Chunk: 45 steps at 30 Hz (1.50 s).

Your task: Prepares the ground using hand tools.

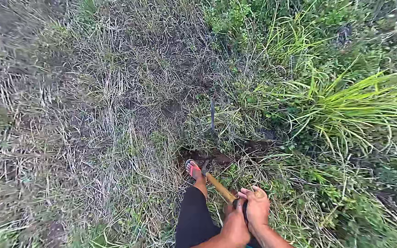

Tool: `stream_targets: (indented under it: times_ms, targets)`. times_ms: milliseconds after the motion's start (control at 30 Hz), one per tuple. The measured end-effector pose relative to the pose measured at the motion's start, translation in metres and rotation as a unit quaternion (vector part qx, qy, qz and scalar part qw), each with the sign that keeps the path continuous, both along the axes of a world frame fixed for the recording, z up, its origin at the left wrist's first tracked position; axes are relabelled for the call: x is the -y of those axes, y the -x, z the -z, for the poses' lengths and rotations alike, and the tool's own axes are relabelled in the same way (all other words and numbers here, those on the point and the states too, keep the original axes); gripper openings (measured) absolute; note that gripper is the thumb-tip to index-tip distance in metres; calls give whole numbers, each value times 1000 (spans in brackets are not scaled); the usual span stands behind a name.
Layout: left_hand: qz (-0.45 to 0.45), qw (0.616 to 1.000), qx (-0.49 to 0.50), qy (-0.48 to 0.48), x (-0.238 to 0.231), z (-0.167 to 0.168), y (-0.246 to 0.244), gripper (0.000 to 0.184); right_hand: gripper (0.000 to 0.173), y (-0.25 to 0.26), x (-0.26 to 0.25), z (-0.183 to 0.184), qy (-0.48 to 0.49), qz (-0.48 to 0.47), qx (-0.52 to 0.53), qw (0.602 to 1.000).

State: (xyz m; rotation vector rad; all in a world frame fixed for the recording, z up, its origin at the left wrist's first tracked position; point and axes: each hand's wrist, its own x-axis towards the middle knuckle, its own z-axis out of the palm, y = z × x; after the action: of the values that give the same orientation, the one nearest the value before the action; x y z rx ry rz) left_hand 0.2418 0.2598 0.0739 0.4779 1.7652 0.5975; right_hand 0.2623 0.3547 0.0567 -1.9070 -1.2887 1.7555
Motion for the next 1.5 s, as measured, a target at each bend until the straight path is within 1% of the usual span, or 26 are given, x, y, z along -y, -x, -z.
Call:
stream_targets:
  times_ms: [133, 167, 233, 333, 500, 600, 700, 767, 867, 933, 1033, 1067, 1133, 1200, 1233, 1267, 1300, 1333, 1367, 1433, 1467, 1500]
  targets:
    - [33, 998, 57, -15, -32, 21, -76, 102, 43, -92, -33, 30, 3, -6, 13, 1000]
    - [41, 997, 64, -17, -37, 28, -91, 103, 41, -109, -39, 36, 6, -4, 16, 1000]
    - [41, 997, 63, -20, -43, 38, -106, 104, 39, -121, -46, 43, 11, 1, 18, 1000]
    - [11, 999, 36, 7, -28, 32, -92, 100, 42, -97, -31, 34, 19, 5, 16, 1000]
    - [-26, 998, -21, 61, 5, 9, -37, 88, 45, -34, 5, 5, 36, 8, 4, 999]
    - [-30, 997, -8, 75, 12, 2, -8, 85, 46, -6, 14, -4, 44, 9, 20, 999]
    - [-15, 996, 15, 88, 12, -3, 19, 87, 43, 20, 15, -11, 35, 18, 38, 998]
    - [-5, 995, 30, 93, 10, -4, 43, 89, 44, 43, 15, -10, 27, 25, 45, 998]
    - [-18, 997, 29, 68, 0, 8, 83, 88, 45, 87, 4, 8, 13, 14, 34, 999]
    - [-24, 998, 26, 56, -11, 15, 93, 86, 48, 99, -9, 17, 23, -4, 39, 999]
    - [-7, 998, 18, 63, -34, 20, 81, 86, 46, 86, -31, 25, 23, -6, 56, 998]
    - [-5, 998, 26, 61, -41, 21, 67, 88, 45, 72, -39, 28, 19, -11, 63, 998]
    - [10, 997, 49, 55, -54, 25, 30, 94, 46, 27, -53, 36, 12, -28, 89, 996]
    - [28, 998, 62, 17, -60, 34, -11, 97, 48, -24, -64, 51, -2, -34, 106, 994]
    - [37, 998, 45, -23, -61, 40, -27, 95, 47, -42, -69, 60, -12, -29, 105, 994]
    - [45, 997, 13, -61, -63, 37, -34, 88, 46, -53, -75, 68, -16, -28, 95, 995]
    - [81, 996, 7, -32, -72, 17, -27, 82, 45, -60, -80, 74, -14, -28, 85, 996]
    - [138, 965, 141, 175, -105, -19, -3, 85, 44, -62, -78, 75, -10, -27, 84, 996]
    - [87, 980, 113, 136, -90, -7, -10, 87, 44, -59, -71, 72, -3, -24, 82, 996]
    - [25, 997, 39, 59, -61, 35, -27, 92, 43, -37, -60, 62, 3, -18, 85, 996]
    - [10, 999, 28, 43, -52, 44, -24, 94, 44, -25, -53, 57, 1, -14, 84, 996]
    - [8, 999, 23, 42, -43, 47, -17, 94, 44, -15, -45, 52, 1, -9, 78, 997]
